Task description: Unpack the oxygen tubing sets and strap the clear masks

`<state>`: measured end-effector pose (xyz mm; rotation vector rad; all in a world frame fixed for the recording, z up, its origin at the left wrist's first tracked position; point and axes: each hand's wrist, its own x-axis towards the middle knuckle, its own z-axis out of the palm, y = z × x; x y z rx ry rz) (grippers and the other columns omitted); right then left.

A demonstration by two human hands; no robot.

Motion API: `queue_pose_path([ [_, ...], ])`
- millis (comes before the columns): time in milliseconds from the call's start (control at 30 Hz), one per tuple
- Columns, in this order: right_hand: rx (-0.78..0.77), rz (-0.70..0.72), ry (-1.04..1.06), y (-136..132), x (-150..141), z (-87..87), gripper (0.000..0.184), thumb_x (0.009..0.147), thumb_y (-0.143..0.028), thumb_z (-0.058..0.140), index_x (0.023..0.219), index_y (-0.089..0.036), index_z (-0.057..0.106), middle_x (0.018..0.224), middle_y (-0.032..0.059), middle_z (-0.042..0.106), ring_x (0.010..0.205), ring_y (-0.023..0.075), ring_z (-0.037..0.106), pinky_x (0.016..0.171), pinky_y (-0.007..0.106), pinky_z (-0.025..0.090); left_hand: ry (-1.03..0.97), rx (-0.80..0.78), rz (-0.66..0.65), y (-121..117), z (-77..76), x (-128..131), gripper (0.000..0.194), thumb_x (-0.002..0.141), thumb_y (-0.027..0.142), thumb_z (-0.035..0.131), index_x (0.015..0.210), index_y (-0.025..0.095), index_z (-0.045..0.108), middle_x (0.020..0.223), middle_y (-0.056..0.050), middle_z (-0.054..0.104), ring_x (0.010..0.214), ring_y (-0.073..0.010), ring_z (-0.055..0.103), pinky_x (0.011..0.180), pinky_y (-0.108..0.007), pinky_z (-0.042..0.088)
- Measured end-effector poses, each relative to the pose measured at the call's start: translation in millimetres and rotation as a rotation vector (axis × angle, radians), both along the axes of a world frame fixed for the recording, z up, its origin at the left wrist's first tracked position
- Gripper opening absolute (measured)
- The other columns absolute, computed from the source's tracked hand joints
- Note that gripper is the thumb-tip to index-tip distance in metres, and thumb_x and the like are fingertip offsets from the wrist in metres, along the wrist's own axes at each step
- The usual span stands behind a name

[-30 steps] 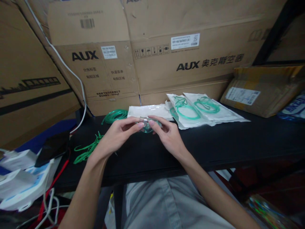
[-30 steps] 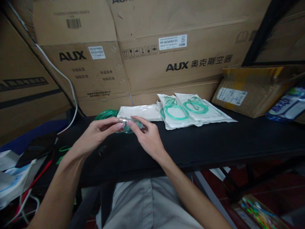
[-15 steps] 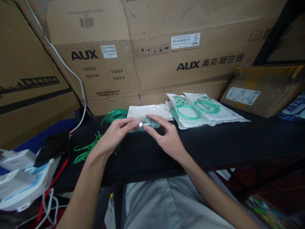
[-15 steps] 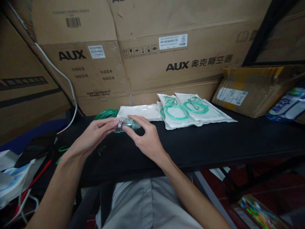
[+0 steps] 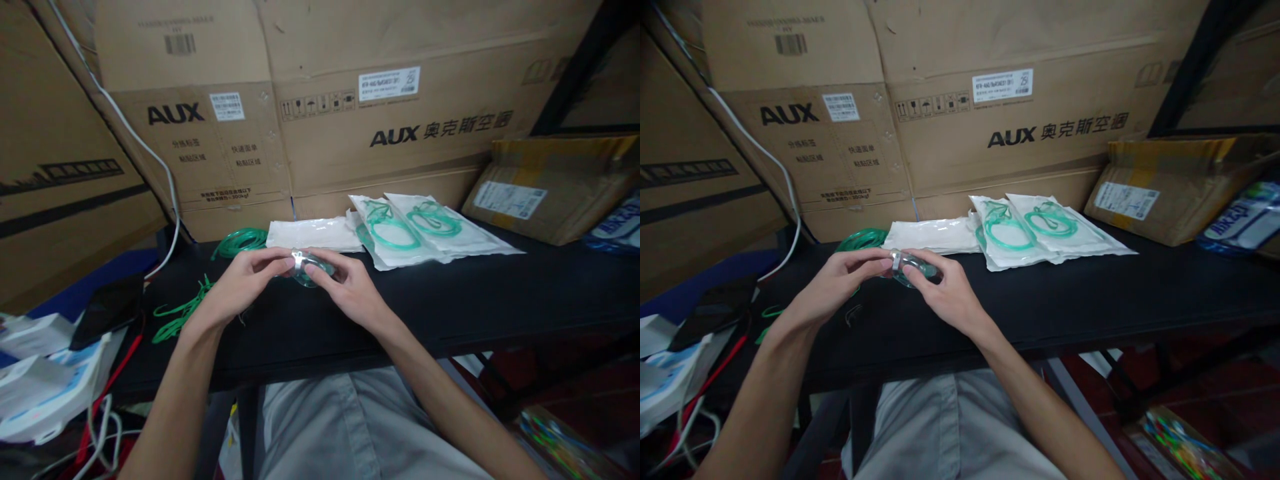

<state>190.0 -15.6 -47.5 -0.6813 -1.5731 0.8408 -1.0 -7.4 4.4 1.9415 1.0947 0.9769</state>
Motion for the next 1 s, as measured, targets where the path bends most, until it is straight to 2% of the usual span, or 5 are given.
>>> queue_pose_path([
  [300,-0.014,-0.079,-0.034,0.4,-0.5,-2.7,0.031,0.087,-0.029,0.069,0.117,-0.022,0.072,0.124,0.0065,0.071,0.116,0.0212,0.065,0.102,0.035,0.050,0.071,0.028,-0.043,3.9,-1.9,-2.7,0.033,0.087,0.044,0.067,0.104,0.019,0.079,0.078,-0.001,0.069,0.062,-0.0125,0.056,0.063,-0.024,0.046],
  [633,0.047,-0.080,-0.029,1.8,0.4,-2.6,0.023,0.088,-0.022,0.065,0.108,-0.020,0.074,0.113,0.0036,0.076,0.109,0.0202,0.068,0.098,0.031,0.050,0.106,0.045,-0.051,2.3,-5.4,1.3,0.036,0.087,0.045,0.068,0.107,0.016,0.075,0.102,-0.007,0.075,0.073,-0.0169,0.067,0.071,-0.028,0.054],
  [733,0.049,-0.125,-0.036,2.8,1.3,-3.3,0.023,0.089,-0.021,0.064,0.109,-0.020,0.075,0.113,0.0037,0.076,0.109,0.0203,0.068,0.099,0.031,0.049,0.099,0.069,-0.006,1.2,-6.2,3.3,0.035,0.088,0.046,0.066,0.106,0.017,0.074,0.102,-0.006,0.074,0.078,-0.0183,0.069,0.073,-0.028,0.056],
  [867,0.043,-0.196,-0.015,3.5,2.5,-2.9,0.024,0.089,-0.020,0.062,0.109,-0.020,0.075,0.113,0.0033,0.076,0.109,0.0201,0.068,0.097,0.030,0.049,0.074,0.172,0.153,-3.6,-3.9,5.4,0.034,0.089,0.051,0.064,0.102,0.019,0.070,0.094,-0.003,0.072,0.075,-0.0164,0.068,0.066,-0.025,0.054],
  [1000,0.047,-0.190,0.010,2.3,2.8,-1.6,0.024,0.089,-0.021,0.063,0.110,-0.020,0.076,0.113,0.0028,0.076,0.111,0.0200,0.068,0.100,0.029,0.048,0.199,0.214,0.113,-7.4,-3.6,6.2,0.035,0.090,0.053,0.062,0.094,0.020,0.074,0.081,0.000,0.071,0.066,-0.0139,0.063,0.065,-0.024,0.050],
])
